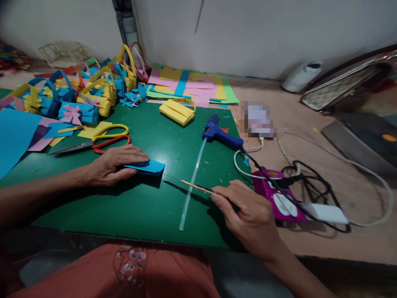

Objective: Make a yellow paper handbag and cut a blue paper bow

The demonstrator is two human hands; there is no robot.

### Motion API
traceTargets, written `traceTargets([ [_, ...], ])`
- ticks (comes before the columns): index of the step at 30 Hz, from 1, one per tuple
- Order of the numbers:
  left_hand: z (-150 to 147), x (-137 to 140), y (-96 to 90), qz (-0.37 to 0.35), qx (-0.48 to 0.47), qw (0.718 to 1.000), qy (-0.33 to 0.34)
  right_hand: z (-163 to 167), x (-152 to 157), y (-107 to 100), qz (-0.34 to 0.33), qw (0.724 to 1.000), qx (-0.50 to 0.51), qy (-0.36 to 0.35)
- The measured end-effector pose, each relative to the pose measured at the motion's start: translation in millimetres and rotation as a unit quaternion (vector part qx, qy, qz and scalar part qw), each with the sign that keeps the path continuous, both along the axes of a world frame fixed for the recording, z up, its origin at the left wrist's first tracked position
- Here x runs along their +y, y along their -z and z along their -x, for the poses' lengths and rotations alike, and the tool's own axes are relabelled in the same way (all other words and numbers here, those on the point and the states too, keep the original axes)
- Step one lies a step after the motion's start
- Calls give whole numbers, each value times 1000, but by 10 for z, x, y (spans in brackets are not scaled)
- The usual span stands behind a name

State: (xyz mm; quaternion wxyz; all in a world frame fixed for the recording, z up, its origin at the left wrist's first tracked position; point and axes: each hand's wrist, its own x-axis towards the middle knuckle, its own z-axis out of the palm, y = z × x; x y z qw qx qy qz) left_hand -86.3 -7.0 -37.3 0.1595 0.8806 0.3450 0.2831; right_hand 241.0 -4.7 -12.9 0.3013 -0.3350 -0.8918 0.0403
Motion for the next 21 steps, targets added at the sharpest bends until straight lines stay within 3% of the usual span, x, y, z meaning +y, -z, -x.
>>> traceTargets([
  [8,1,-7,6,-2,5,1000,-2,101,-27,-57,14,1000,1,1],
  [21,8,-7,17,-3,4,1000,-2,118,3,-45,-17,1000,-3,4],
])
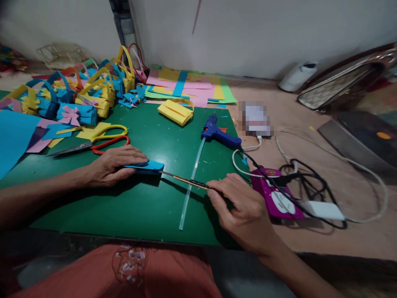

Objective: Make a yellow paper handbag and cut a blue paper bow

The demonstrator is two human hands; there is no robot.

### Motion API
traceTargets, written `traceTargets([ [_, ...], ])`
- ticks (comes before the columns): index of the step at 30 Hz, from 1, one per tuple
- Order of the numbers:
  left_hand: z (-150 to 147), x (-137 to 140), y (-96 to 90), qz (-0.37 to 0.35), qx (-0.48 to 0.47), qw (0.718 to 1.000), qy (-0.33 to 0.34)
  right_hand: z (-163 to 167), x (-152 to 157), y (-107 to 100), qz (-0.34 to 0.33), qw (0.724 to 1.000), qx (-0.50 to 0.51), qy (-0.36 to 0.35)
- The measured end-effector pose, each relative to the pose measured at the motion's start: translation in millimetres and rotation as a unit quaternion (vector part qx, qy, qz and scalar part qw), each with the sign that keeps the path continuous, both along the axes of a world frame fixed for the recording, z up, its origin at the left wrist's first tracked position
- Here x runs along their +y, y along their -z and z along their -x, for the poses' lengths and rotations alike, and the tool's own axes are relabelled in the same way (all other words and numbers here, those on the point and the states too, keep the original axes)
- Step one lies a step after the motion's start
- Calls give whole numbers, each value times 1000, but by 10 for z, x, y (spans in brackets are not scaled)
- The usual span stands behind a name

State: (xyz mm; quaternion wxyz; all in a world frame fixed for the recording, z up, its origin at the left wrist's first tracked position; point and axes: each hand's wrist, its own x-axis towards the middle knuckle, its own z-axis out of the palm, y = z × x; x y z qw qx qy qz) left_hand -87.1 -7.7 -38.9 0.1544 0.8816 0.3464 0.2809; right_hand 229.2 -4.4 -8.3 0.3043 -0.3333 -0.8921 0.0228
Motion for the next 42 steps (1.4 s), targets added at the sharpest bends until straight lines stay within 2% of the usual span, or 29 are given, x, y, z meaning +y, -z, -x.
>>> traceTargets([
  [6,19,-7,24,7,6,1000,8,38,18,26,-7,999,-33,-27],
  [10,-19,-54,-79,30,-10,999,35,80,3,-40,13,999,-26,-27],
  [13,-65,-88,-218,122,-16,992,-18,95,14,-91,60,998,4,-22],
  [16,-94,-55,-314,240,-54,966,-78,90,70,-96,98,995,22,-27],
  [18,-104,10,-322,307,-75,944,-94,79,126,-72,118,992,16,-35],
  [20,-119,94,-292,342,-71,933,-92,62,180,-34,128,991,9,-42],
  [21,-131,136,-266,338,-63,935,-91,51,201,-14,133,990,5,-43],
  [23,-160,209,-205,280,-39,953,-106,27,230,23,144,989,-9,-39],
  [27,-185,296,-79,56,21,989,-135,-9,242,77,147,988,-35,-31],
  [31,-106,285,-34,-143,-1,982,-124,-5,242,116,118,991,-43,-39],
  [33,-56,241,-42,-209,-5,976,-69,6,246,130,112,992,-47,-44],
  [35,-26,187,-41,-226,30,974,10,19,249,139,107,992,-49,-52],
  [37,-27,143,-18,-207,80,974,46,31,246,142,105,991,-51,-64],
  [39,-49,121,22,-177,111,977,39,38,233,138,109,990,-48,-79],
  [42,-88,119,68,-125,109,986,22,31,192,120,126,987,-37,-87],
])
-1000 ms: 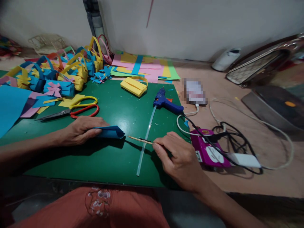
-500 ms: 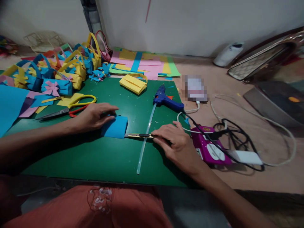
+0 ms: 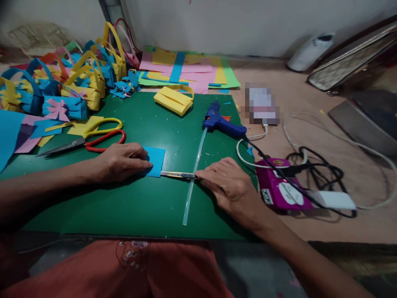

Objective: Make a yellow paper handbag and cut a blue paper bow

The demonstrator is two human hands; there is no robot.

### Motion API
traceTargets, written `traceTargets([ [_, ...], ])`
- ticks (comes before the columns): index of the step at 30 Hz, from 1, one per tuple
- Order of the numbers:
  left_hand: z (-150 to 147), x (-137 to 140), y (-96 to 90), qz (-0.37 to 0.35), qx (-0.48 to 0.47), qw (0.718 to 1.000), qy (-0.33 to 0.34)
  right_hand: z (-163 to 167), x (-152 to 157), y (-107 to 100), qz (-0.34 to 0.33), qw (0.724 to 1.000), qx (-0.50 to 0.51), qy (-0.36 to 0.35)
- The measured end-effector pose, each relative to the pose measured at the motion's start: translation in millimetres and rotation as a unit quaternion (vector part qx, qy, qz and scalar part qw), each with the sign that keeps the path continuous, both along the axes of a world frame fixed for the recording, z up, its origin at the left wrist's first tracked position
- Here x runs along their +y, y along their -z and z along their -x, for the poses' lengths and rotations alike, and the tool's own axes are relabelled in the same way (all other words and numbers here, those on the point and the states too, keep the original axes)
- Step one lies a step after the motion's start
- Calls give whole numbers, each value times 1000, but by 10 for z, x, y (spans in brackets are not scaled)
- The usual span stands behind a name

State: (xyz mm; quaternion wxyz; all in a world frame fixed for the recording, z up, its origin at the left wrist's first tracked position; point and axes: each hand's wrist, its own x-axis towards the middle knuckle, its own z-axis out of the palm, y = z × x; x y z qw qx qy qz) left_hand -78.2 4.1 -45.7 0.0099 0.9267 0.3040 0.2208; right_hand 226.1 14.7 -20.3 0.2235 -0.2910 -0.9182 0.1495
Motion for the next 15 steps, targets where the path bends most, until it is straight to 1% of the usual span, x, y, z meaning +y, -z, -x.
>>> traceTargets([
  [3,-17,12,-5,50,-1,999,-11,-26,-39,-26,41,999,4,12],
  [6,-21,37,-45,77,23,997,-17,-42,-40,-37,75,997,4,3],
  [8,-23,64,-74,96,40,994,-17,-34,-23,-31,78,997,-3,-6],
  [10,-25,99,-100,124,36,991,-16,-13,-5,-20,74,997,-14,-13],
  [15,-30,194,-149,219,-35,975,5,40,-4,2,66,998,-8,-20],
])
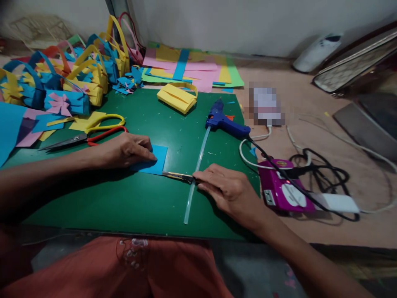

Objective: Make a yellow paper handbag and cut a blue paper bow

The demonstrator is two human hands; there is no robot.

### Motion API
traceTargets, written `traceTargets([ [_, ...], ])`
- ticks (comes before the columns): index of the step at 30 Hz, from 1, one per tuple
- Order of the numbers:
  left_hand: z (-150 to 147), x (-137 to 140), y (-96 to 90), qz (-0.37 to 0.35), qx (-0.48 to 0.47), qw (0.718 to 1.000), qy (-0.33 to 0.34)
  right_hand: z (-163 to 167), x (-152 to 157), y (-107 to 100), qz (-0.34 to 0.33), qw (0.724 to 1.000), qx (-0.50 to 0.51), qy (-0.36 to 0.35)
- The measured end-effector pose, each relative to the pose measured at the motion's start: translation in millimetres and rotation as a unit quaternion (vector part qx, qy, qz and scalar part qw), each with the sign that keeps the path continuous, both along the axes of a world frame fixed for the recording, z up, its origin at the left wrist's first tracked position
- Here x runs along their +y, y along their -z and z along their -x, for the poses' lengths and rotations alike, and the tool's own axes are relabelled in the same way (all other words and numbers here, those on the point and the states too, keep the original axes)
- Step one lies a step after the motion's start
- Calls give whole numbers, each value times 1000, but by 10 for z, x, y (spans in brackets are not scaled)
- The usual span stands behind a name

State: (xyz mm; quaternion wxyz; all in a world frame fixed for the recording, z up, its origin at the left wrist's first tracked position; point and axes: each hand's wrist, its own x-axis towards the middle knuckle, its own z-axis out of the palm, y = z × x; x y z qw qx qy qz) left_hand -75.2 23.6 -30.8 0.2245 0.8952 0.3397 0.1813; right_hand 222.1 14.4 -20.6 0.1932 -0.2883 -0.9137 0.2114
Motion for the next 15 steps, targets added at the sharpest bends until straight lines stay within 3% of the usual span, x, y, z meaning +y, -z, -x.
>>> traceTargets([
  [5,-8,62,-14,85,-45,995,-23,3,-8,43,-6,1000,9,-12],
  [15,-24,84,-26,123,-59,990,-42,-70,-80,66,-14,1000,-21,-9],
])
